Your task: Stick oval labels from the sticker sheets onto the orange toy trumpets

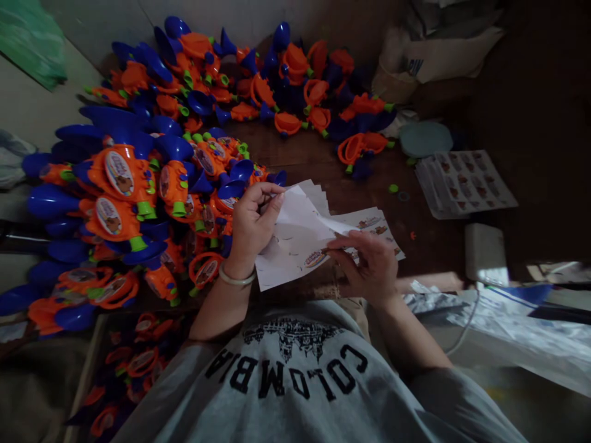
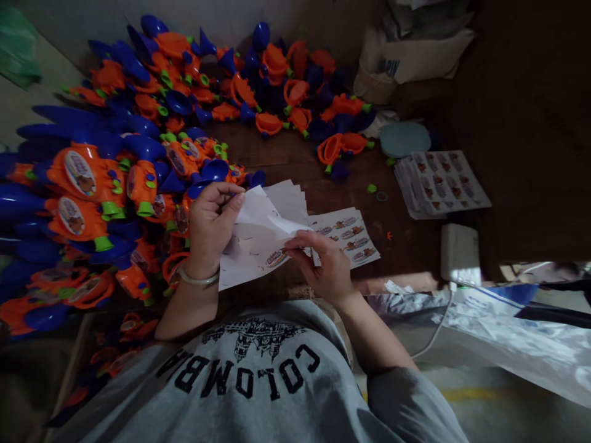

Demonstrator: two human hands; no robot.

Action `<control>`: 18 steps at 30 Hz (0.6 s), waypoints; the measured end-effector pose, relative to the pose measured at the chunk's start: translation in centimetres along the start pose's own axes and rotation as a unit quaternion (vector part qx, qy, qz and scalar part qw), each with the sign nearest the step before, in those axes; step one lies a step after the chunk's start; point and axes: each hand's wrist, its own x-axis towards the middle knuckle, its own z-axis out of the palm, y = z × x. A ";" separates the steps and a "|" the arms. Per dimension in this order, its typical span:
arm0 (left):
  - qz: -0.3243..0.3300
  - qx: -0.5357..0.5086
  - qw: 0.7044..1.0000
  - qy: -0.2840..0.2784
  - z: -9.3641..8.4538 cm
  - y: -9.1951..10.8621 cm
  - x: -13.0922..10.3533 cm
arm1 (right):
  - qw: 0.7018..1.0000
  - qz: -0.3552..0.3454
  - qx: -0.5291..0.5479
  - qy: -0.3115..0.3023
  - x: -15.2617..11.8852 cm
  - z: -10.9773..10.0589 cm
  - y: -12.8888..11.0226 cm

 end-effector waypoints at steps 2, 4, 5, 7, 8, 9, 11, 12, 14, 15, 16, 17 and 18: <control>-0.006 0.007 1.000 -0.005 0.1 -0.5 0.0 | 0.999 -0.023 -0.022 0.001 0.1 -0.1 -0.1; -0.006 0.013 1.000 -0.011 0.2 -1.2 0.1 | 0.997 -0.044 -0.055 0.003 -0.1 -0.3 -0.8; -0.001 0.019 1.000 -0.013 0.3 -1.8 0.3 | 0.995 -0.057 -0.077 0.007 -0.3 -0.4 -1.4; 0.025 0.047 0.998 -0.023 0.9 -3.2 0.9 | 0.990 -0.094 -0.104 0.012 -1.1 -0.6 -2.8; 0.046 0.078 0.995 -0.045 1.4 -4.0 1.3 | 0.988 -0.114 -0.099 0.011 -1.5 -0.7 -3.3; 0.069 0.115 0.988 -0.078 2.1 -4.9 1.7 | 0.987 -0.134 -0.085 0.010 -1.8 -0.9 -3.7; 0.112 0.198 0.960 -0.165 3.7 -6.6 2.5 | 0.989 -0.134 -0.063 0.019 -1.7 -1.4 -2.9; 0.122 0.222 0.948 -0.193 4.6 -7.3 2.8 | 0.991 -0.115 -0.064 0.032 -1.2 -1.9 -1.6; 0.128 0.246 0.935 -0.220 6.2 -8.3 3.0 | 0.992 -0.036 -0.102 0.058 0.9 -3.0 2.9; 0.128 0.251 0.933 -0.222 6.8 -8.4 2.8 | 0.989 -0.014 -0.104 0.100 2.4 -3.7 5.8; 0.129 0.263 0.930 -0.224 7.1 -8.4 2.4 | 0.987 0.010 -0.115 0.116 4.2 -4.5 9.0; 0.128 0.279 0.924 -0.226 7.3 -8.1 1.7 | 0.985 0.029 -0.126 0.114 6.0 -5.2 12.2; 0.126 0.297 0.917 -0.233 7.2 -7.7 0.8 | 0.986 0.053 -0.130 0.088 7.9 -5.9 15.3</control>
